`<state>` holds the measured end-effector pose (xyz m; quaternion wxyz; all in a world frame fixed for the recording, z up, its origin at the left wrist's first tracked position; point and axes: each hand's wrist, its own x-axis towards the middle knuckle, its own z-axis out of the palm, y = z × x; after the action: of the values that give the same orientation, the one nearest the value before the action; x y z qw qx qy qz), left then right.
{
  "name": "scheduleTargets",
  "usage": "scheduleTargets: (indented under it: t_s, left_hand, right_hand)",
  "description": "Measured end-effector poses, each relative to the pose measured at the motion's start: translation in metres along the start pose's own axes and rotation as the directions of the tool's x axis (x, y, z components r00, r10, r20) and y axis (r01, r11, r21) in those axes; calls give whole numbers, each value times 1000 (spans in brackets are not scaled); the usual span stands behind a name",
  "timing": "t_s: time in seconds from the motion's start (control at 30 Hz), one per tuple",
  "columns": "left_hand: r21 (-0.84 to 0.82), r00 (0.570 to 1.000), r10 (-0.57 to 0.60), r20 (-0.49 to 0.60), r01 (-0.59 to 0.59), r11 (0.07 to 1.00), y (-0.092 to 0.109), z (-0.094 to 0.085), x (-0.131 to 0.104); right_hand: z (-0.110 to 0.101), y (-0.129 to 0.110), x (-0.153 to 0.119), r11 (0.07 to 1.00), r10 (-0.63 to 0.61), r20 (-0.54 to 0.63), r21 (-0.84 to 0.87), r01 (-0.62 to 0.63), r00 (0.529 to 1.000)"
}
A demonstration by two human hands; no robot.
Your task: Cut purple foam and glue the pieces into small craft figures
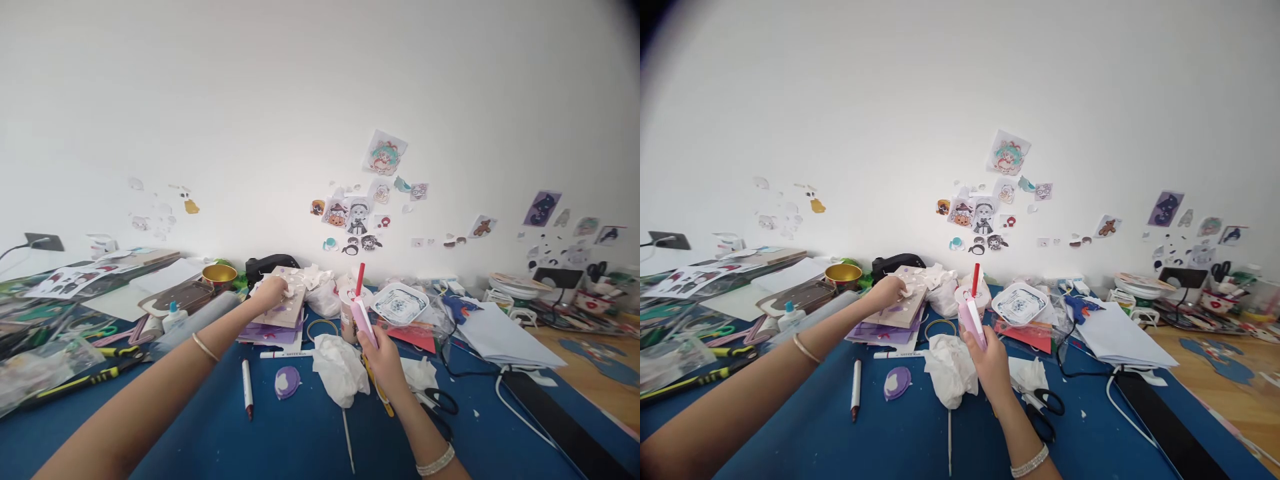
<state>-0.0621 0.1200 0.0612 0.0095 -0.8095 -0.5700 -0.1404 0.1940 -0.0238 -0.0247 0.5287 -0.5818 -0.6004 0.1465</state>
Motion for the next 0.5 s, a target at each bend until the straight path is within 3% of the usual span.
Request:
scheduleTargets:
  t_s: [0.23, 0.3, 0.5]
  left_hand:
    - [70, 997, -68, -21, 69, 995, 1, -36, 17]
    - [70, 996, -85, -24, 87, 994, 2, -32, 16]
    - [48, 993, -119, 0, 119, 992, 8, 6, 6]
  right_hand:
    - [4, 2, 0, 1000, 7, -32, 23, -7, 999]
    - [3, 1, 0, 1000, 5, -18, 23, -5, 1000]
    - [0, -3, -1, 1000, 1, -19, 5, -1, 1000]
